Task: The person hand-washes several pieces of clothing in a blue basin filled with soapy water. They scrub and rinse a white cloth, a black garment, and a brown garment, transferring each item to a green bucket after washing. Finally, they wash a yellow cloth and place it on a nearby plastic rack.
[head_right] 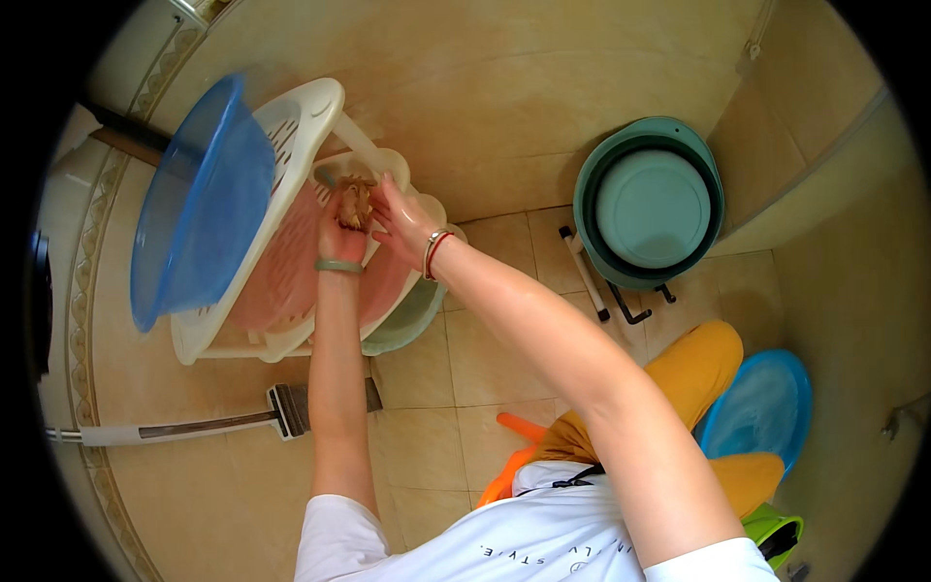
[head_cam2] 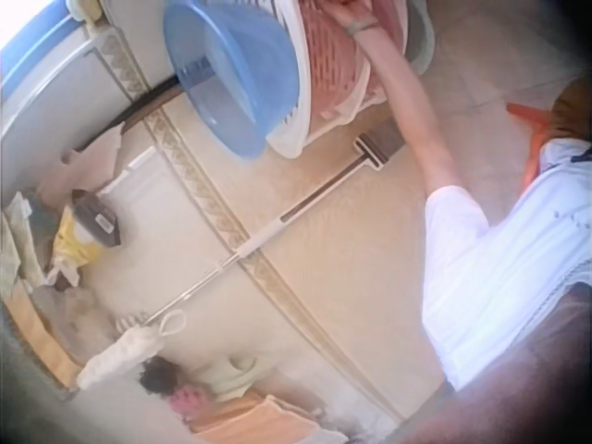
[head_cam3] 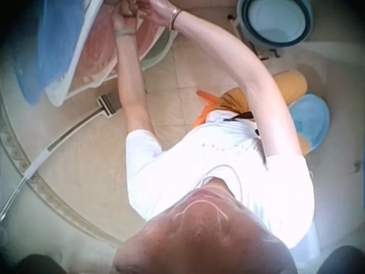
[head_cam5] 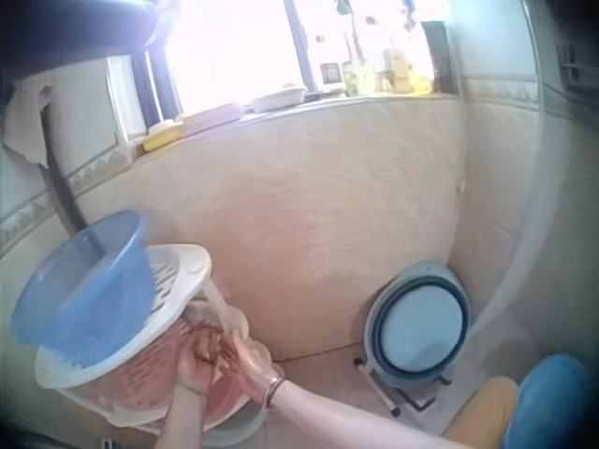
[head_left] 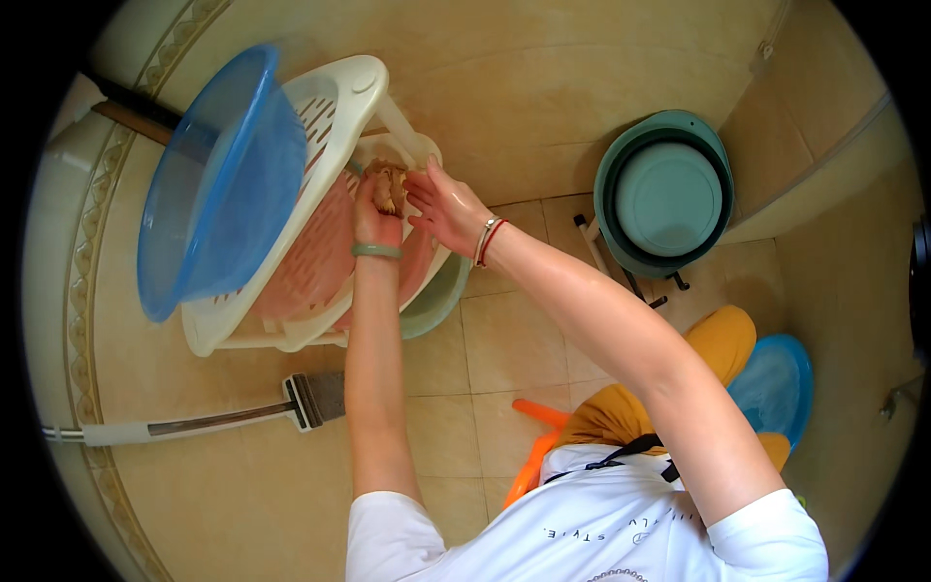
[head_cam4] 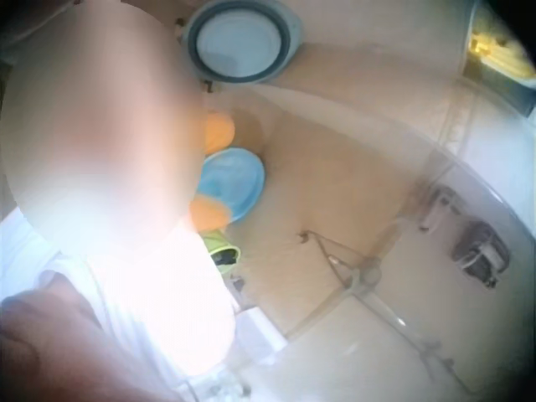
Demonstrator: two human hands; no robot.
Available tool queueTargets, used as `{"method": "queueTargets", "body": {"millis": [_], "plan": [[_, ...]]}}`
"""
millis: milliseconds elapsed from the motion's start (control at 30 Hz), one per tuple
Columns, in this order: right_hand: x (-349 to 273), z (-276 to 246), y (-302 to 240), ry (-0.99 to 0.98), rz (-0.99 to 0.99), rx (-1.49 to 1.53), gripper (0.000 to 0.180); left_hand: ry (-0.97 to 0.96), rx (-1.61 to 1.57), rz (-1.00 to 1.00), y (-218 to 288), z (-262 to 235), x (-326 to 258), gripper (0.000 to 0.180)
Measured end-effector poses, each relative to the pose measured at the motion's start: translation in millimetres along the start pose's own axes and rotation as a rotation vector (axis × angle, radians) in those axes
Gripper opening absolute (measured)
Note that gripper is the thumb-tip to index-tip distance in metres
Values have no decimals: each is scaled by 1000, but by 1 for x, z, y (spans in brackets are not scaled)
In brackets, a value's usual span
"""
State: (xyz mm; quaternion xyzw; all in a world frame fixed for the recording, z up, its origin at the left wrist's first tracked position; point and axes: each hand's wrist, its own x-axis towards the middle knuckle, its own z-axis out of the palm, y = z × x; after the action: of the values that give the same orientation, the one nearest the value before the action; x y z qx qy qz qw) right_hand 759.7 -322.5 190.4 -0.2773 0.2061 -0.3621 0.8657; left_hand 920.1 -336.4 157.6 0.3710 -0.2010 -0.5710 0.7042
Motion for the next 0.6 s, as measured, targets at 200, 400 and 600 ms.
{"method": "queueTargets", "body": {"millis": [200,400,600], "plan": [[5,-10,11,-4,58,27,85,-10,499,-36,9,-12,-4,49],[-11,-22,6,-2,14,144,77,106,637,178,7,17,-52,53],[-34,-45,-4,17,-122,336,73,51,152,237,-16,83,-92,55]]}}
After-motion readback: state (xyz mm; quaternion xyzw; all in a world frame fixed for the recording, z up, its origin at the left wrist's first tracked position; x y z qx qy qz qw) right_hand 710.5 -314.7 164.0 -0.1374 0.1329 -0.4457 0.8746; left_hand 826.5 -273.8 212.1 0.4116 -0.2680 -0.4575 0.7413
